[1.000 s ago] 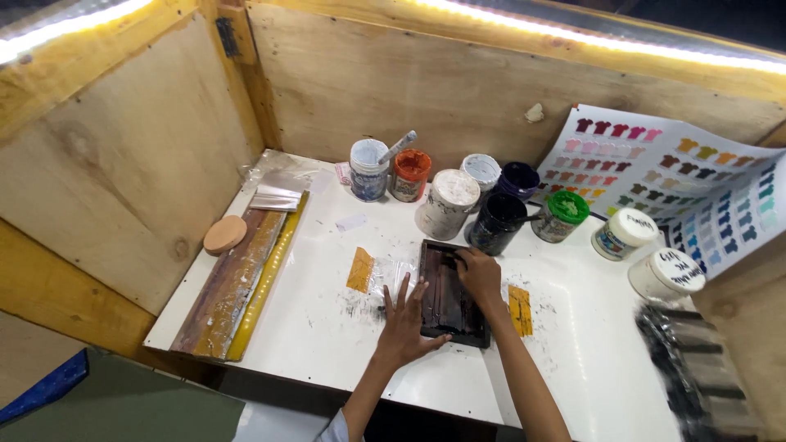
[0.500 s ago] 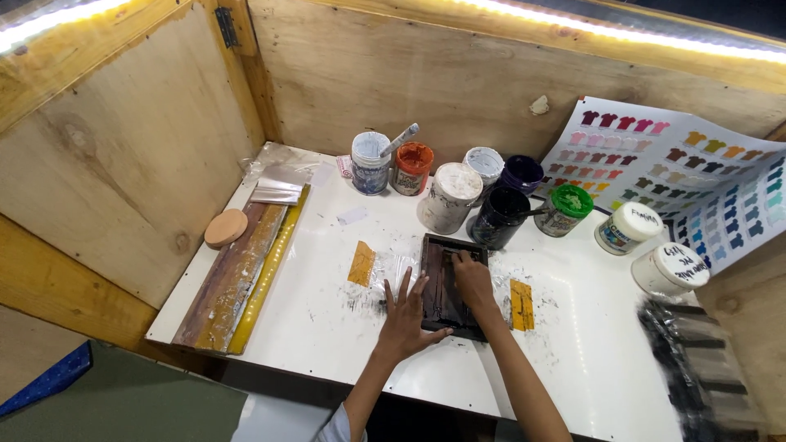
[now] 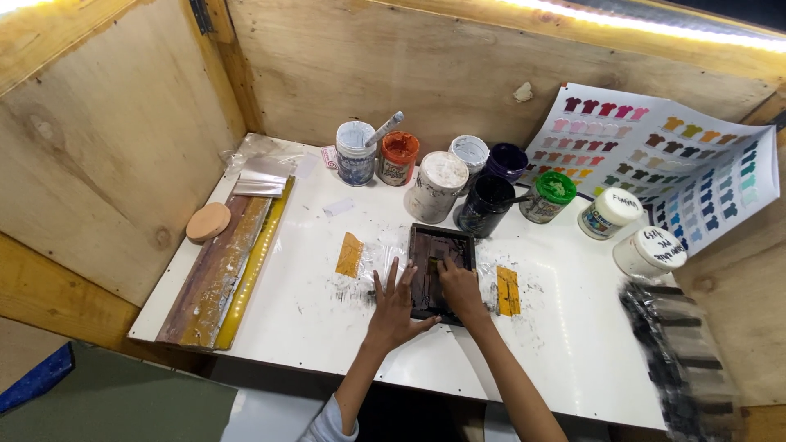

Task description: Cleaning ink residue from a screen printing frame using a scraper and a cloth at a workbench.

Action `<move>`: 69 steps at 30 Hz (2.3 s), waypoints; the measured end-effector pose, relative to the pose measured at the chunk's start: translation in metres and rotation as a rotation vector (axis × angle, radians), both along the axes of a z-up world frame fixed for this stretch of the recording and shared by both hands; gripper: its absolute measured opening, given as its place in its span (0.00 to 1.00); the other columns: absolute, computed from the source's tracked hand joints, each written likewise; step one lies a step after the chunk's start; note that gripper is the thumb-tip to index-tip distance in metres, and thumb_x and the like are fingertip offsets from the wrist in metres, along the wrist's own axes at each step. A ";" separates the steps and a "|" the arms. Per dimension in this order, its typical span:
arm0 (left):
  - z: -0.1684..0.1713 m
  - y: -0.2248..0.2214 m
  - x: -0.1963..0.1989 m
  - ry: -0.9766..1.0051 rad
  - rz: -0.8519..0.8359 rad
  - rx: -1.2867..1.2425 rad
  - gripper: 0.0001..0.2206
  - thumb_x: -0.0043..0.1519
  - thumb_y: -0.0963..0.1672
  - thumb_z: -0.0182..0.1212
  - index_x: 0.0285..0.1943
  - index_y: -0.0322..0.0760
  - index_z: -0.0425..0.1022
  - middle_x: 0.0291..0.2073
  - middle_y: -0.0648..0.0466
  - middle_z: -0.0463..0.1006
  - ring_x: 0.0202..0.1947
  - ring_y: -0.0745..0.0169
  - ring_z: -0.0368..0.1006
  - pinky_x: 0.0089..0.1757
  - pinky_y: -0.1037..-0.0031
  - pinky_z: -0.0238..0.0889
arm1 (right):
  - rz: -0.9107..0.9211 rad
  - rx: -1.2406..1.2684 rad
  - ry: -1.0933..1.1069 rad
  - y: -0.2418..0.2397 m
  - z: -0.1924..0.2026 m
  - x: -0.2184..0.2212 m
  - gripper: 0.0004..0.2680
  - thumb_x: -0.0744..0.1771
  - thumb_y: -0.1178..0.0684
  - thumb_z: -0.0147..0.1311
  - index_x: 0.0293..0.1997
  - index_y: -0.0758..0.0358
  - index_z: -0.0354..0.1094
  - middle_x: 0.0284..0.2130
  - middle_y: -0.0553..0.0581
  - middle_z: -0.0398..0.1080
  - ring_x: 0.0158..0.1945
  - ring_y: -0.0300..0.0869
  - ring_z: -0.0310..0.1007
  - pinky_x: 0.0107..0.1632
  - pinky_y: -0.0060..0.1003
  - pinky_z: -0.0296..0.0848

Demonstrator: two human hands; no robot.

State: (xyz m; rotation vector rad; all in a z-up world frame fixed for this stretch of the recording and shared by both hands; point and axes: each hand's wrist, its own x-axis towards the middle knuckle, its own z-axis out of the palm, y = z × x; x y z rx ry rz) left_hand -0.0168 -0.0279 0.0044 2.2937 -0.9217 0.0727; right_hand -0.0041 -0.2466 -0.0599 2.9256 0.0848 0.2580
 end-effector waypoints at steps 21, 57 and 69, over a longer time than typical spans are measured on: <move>0.001 -0.001 -0.002 0.020 0.026 -0.022 0.50 0.52 0.62 0.66 0.76 0.37 0.44 0.76 0.46 0.50 0.77 0.39 0.30 0.66 0.33 0.18 | 0.024 0.036 0.101 0.019 0.013 -0.058 0.17 0.63 0.65 0.56 0.58 0.59 0.72 0.48 0.60 0.72 0.22 0.41 0.77 0.28 0.37 0.75; -0.015 -0.012 -0.008 0.029 0.086 -0.086 0.56 0.48 0.63 0.68 0.78 0.37 0.41 0.76 0.46 0.48 0.77 0.37 0.29 0.65 0.33 0.20 | -0.009 0.630 0.019 0.013 0.107 -0.065 0.08 0.66 0.58 0.57 0.48 0.57 0.79 0.37 0.58 0.78 0.40 0.55 0.80 0.42 0.44 0.79; -0.011 -0.010 -0.008 0.038 0.082 -0.091 0.53 0.47 0.59 0.70 0.77 0.34 0.44 0.75 0.44 0.51 0.77 0.35 0.30 0.65 0.32 0.18 | -0.008 0.445 0.123 0.025 0.108 -0.079 0.09 0.65 0.53 0.58 0.49 0.52 0.79 0.41 0.56 0.76 0.39 0.56 0.80 0.40 0.48 0.79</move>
